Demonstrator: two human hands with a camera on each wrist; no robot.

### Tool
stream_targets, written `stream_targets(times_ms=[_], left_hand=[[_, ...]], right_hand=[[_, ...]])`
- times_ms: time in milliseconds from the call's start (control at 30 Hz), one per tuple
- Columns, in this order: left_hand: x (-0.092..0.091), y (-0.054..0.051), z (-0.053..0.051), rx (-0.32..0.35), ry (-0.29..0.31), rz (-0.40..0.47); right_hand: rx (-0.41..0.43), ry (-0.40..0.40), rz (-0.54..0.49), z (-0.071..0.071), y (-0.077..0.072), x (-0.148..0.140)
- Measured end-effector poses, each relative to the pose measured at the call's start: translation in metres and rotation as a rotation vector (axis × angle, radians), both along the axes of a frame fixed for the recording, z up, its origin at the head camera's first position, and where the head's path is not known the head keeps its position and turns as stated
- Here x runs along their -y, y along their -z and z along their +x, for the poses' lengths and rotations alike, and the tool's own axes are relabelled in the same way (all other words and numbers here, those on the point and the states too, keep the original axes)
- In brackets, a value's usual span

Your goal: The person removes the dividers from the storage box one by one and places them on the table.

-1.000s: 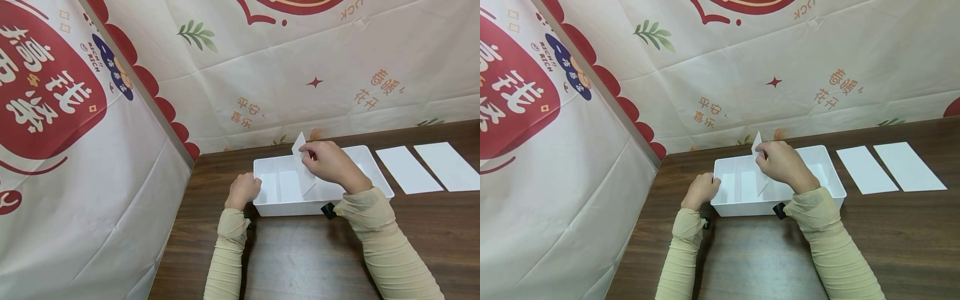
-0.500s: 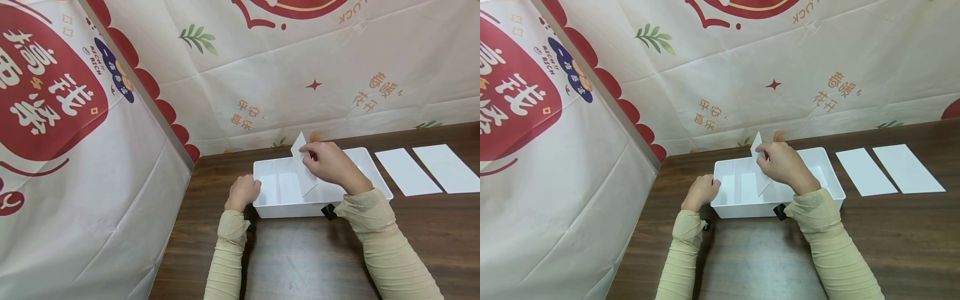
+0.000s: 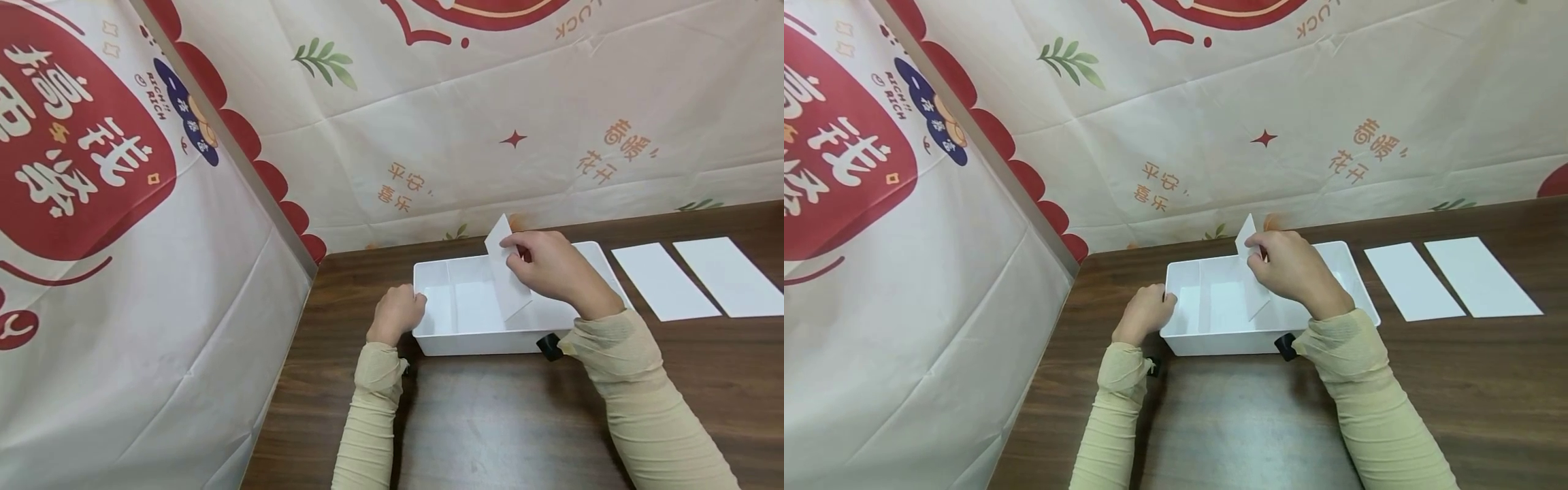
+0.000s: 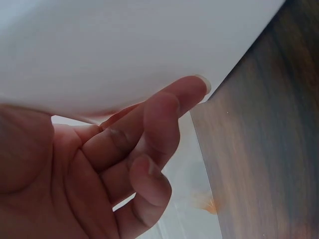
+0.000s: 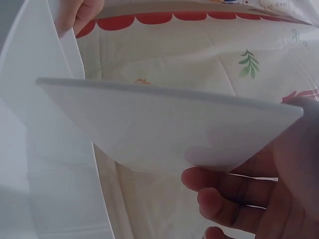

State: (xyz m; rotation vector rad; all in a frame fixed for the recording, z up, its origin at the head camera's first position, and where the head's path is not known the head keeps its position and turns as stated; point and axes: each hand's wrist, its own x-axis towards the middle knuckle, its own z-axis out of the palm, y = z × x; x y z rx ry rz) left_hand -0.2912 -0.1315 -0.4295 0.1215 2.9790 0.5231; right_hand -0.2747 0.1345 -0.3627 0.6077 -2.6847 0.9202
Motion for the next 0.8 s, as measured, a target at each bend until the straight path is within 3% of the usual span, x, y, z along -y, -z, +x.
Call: stream_targets(times_ms=[800], left_hand=[[0.000,0.001,0.000,-0.012,0.013,-0.002]], right_hand=[[0.059,0.119,0.063,0.024,-0.011,-0.055]])
